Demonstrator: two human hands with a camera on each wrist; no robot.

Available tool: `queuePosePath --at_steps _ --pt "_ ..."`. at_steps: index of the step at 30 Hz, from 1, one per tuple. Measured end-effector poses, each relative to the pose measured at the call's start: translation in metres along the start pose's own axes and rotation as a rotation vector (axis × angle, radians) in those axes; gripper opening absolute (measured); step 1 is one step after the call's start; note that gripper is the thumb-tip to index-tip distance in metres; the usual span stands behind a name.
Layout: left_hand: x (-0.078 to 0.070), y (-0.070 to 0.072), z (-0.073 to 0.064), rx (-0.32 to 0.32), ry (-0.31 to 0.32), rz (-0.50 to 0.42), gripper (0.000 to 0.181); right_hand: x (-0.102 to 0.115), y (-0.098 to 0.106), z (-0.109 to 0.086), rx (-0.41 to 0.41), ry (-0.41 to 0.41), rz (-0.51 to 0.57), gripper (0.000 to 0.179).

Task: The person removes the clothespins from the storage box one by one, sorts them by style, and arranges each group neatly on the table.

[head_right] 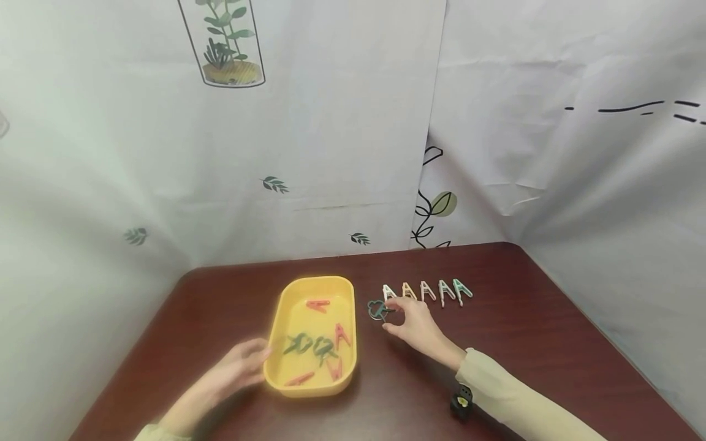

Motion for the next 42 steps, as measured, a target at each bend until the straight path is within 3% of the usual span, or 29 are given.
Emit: queuePosePath --at_steps 15,28,33,42 --pt "-0.002 -0.001 -0.001 0.002 -0.003 0.007 0.023 -0.028 0.006 -0.016 0.045 -0.133 -0.076 0.033" --pt "-0.002 0.000 -0.001 0.002 0.002 0.008 0.026 -0.037 0.009 -0.022 0.024 -0.241 -0.147 0.034" --pt "-0.003 -0.001 0.000 -0.001 0.008 0.008 0.025 -0.034 0.007 -0.022 0.026 -0.244 -0.148 0.044" --pt "-0.003 -0.001 -0.001 0.001 0.005 0.007 0.023 -0.027 0.007 -0.016 0.045 -0.205 -0.143 0.041"
Point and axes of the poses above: each hand's wrist, its own z-axis towards the middle knuckle, its own y-axis out of the back of the hand, x = y × z, the point moved 7 cm from there along z, towards the middle knuckle, and after that the axes turned 13 degrees about z, right-handed, at the moved point
